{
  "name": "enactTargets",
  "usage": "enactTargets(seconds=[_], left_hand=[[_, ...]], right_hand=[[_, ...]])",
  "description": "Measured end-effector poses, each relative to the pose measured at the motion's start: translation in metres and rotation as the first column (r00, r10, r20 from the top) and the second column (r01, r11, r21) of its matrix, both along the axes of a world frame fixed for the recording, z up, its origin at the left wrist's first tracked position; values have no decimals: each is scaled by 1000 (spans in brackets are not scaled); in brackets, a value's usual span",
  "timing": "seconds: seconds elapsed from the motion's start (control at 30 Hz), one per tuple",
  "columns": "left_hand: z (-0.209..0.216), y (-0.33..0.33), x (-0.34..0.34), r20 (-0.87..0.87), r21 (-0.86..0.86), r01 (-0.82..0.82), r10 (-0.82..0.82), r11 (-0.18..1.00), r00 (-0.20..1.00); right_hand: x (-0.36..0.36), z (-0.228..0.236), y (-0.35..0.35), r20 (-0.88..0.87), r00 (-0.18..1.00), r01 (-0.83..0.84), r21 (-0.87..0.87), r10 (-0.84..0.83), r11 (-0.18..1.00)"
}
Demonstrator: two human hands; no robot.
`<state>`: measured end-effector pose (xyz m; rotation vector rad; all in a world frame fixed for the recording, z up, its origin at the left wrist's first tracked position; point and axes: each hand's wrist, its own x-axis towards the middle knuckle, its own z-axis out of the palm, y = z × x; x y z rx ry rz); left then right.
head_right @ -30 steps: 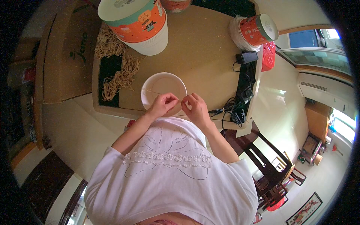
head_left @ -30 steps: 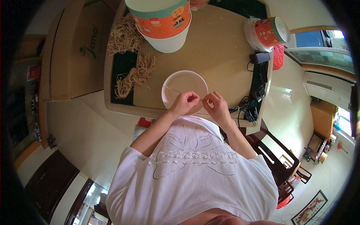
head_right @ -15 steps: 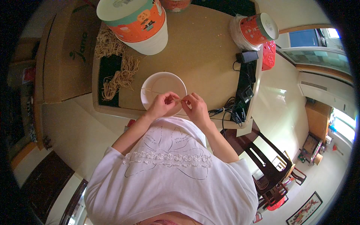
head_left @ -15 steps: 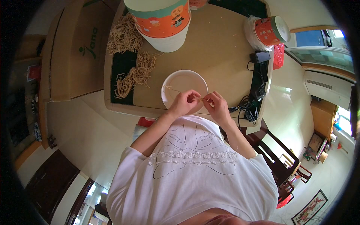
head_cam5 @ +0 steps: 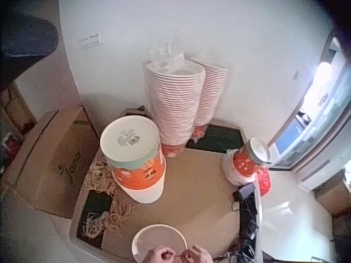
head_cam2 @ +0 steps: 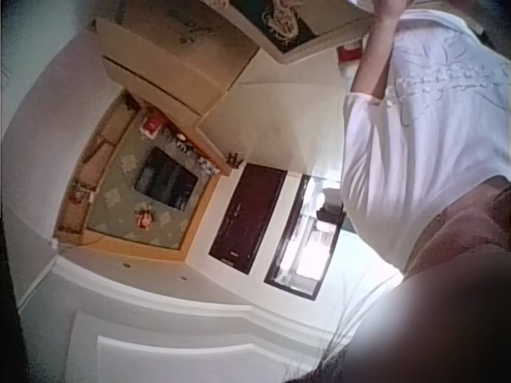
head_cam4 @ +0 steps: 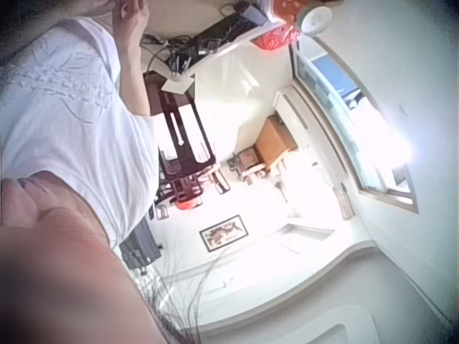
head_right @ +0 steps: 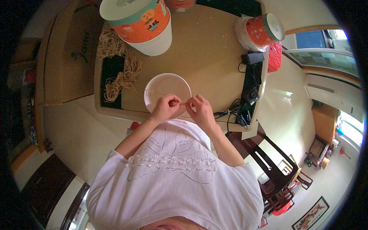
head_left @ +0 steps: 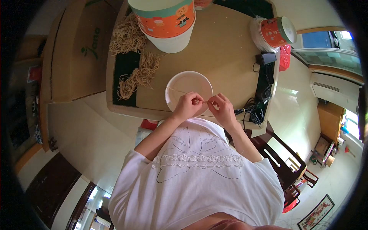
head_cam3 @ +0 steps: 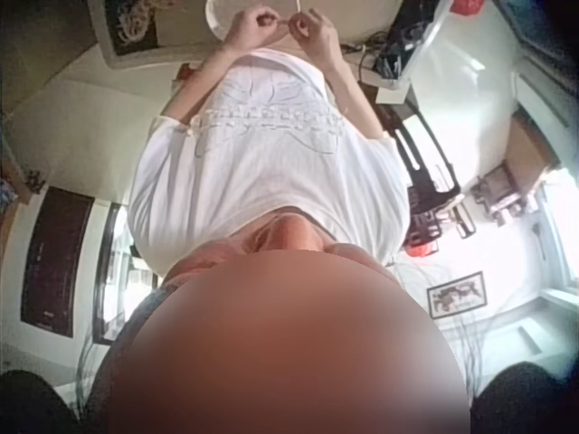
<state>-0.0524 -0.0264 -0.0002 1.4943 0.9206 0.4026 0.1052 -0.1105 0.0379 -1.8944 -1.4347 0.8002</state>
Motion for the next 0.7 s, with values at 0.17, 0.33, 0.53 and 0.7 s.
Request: enactTargets(seconds=[0.17, 0.33, 0.53, 0.7], left_hand=[[1, 1, 1, 15, -48, 1, 0, 999, 1000], [-10, 0, 0, 33, -84, -6, 8, 996, 999], [-13, 3, -3, 72, -270, 68, -50, 960, 996], [-19, 3, -3, 206, -375, 83, -4, 923, 978]], right_hand=[[0, -1, 0, -19, 1000, 9, -25, -9, 1000], [0, 0, 1, 7, 1000, -7, 5, 7, 1000], [1, -1, -1, 34, 997, -63, 1, 63, 998], [2, -4, -2, 41, 997, -65, -9, 66, 998]])
